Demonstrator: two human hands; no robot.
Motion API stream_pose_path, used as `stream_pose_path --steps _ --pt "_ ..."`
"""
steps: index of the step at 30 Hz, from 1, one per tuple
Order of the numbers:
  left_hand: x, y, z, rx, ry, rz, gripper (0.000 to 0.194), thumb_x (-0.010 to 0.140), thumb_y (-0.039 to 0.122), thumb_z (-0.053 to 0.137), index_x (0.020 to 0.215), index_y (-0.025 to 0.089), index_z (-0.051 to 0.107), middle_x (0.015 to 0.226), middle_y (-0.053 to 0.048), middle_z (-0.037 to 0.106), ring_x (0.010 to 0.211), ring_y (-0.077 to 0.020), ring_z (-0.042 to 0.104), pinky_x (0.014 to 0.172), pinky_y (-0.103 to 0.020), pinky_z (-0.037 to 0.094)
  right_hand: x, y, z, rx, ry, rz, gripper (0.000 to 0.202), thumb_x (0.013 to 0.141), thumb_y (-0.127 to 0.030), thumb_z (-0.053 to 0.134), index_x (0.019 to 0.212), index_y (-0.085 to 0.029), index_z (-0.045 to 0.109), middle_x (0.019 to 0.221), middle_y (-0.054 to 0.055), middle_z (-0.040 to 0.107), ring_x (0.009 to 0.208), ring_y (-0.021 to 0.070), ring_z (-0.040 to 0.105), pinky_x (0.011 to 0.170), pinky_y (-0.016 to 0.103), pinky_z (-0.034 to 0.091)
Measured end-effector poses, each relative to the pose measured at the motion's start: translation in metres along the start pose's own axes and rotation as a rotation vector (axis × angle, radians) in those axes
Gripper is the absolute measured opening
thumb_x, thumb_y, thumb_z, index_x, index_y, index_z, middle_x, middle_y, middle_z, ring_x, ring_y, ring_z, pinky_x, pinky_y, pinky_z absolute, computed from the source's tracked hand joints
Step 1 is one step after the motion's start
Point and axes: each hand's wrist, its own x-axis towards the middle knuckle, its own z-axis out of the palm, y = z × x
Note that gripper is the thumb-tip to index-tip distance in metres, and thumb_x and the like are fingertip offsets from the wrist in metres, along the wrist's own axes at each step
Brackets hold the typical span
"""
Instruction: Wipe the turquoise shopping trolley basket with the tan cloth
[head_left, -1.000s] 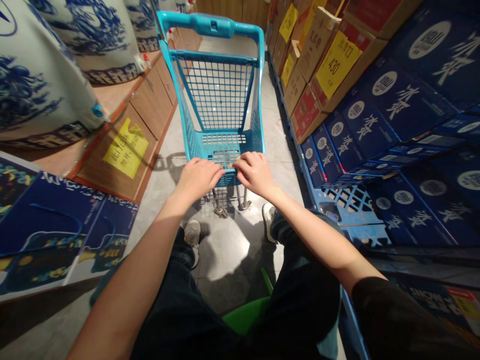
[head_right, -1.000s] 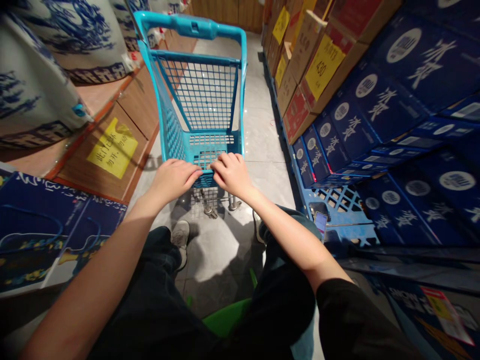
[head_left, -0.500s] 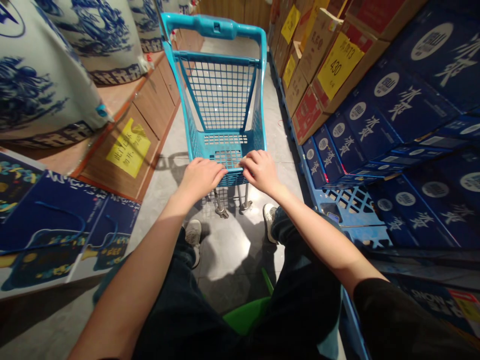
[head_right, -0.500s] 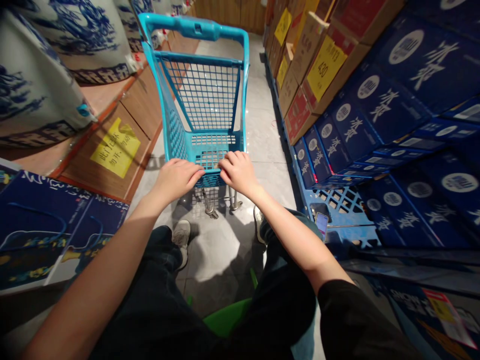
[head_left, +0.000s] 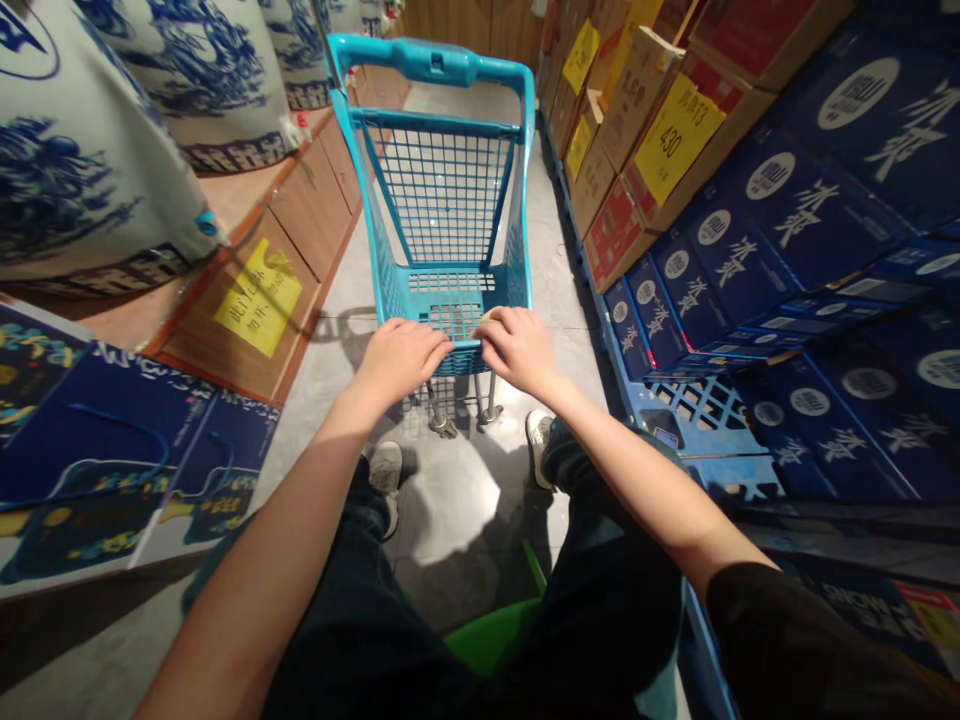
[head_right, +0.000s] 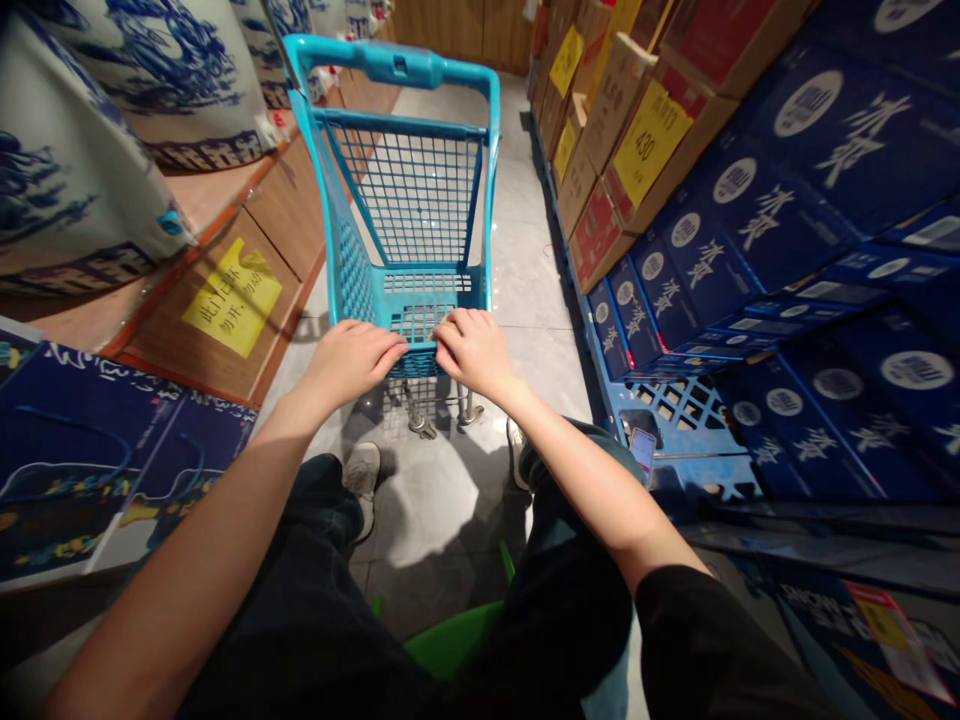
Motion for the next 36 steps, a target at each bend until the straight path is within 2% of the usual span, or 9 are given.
stream_pose_path --steps 3,8,11,15,18,20,25,33,36 --pt "0.0 0.0 0.0 -0.004 0.007 0.0 0.047 0.118 0.042 0.044 0.113 0.019 0.085 0.106 -0.016 0.087 0.111 -0.0362 0.081 0.101 -0.05 0.055 -0.001 -0.007 0.0 -0.01 -0.02 -0.074 0.03 0.113 -0.027 0.055 0.131 -0.019 0.078 0.135 0.017 0.073 0.123 0.0331 0.061 0.106 0.047 0.046" --pt "-0.001 -0.004 0.0 -0.001 0.004 0.011 0.048 0.118 0.042 0.043 0.109 0.019 0.085 0.104 -0.016 0.086 0.108 -0.0352 0.081 0.099 -0.049 0.055 0.003 0.017 -0.01 0.035 -0.042 -0.034 0.039 0.116 -0.023 0.042 0.131 -0.017 0.078 0.116 0.014 0.075 0.107 0.0295 0.064 0.096 0.043 0.048" --pt "0.0 -0.002 0.001 0.004 0.01 0.012 0.048 0.119 0.041 0.043 0.109 0.019 0.084 0.104 -0.015 0.086 0.109 -0.0349 0.081 0.099 -0.049 0.055 0.004 0.018 -0.007 0.003 -0.022 -0.002 0.037 0.115 -0.023 0.044 0.124 -0.017 0.08 0.111 0.014 0.074 0.105 0.0307 0.063 0.096 0.044 0.047" --pt "0.001 0.003 0.001 0.012 0.008 0.001 0.049 0.119 0.041 0.042 0.11 0.019 0.084 0.103 -0.016 0.086 0.11 -0.0345 0.08 0.1 -0.049 0.054 0.002 -0.008 0.006 -0.006 -0.048 -0.083 0.035 0.111 -0.021 0.052 0.136 -0.017 0.076 0.131 0.017 0.073 0.119 0.0326 0.061 0.103 0.046 0.046" --pt "0.001 0.003 0.001 0.012 -0.005 -0.007 0.047 0.119 0.04 0.042 0.112 0.018 0.083 0.105 -0.017 0.086 0.112 -0.0351 0.08 0.102 -0.05 0.054 0.003 -0.019 0.008 0.003 -0.077 -0.144 0.048 0.105 -0.017 0.058 0.152 -0.016 0.069 0.147 0.018 0.068 0.131 0.0349 0.057 0.109 0.048 0.045" --pt "0.0 0.001 0.0 -0.006 -0.007 -0.009 0.046 0.118 0.04 0.043 0.112 0.019 0.083 0.106 -0.016 0.086 0.112 -0.035 0.08 0.102 -0.05 0.053 0.006 -0.014 0.002 0.003 -0.113 -0.148 0.048 0.102 -0.014 0.059 0.148 -0.016 0.071 0.142 0.018 0.071 0.125 0.0346 0.058 0.105 0.047 0.046" --pt "0.001 -0.002 0.0 -0.042 -0.001 -0.002 0.044 0.117 0.04 0.045 0.111 0.021 0.084 0.107 -0.015 0.087 0.111 -0.0342 0.08 0.1 -0.049 0.054 0.008 0.013 -0.019 -0.052 -0.122 -0.006 0.027 0.098 -0.013 0.058 0.113 -0.016 0.079 0.113 0.015 0.073 0.106 0.0329 0.059 0.095 0.046 0.045" --pt "0.001 0.002 0.003 -0.002 0.022 0.005 0.049 0.119 0.043 0.041 0.11 0.019 0.083 0.106 -0.016 0.087 0.11 -0.0356 0.08 0.101 -0.05 0.054 0.005 -0.013 -0.002 -0.031 -0.084 -0.101 0.039 0.099 -0.012 0.058 0.135 -0.014 0.075 0.131 0.018 0.072 0.122 0.0349 0.056 0.104 0.047 0.043" --pt "0.0 -0.001 0.003 -0.034 0.04 0.009 0.047 0.118 0.043 0.042 0.11 0.021 0.083 0.106 -0.015 0.087 0.11 -0.0351 0.08 0.101 -0.05 0.054 0.01 -0.003 -0.008 -0.016 -0.133 -0.075 0.033 0.1 -0.012 0.057 0.124 -0.016 0.079 0.119 0.016 0.073 0.112 0.0329 0.058 0.099 0.046 0.044"
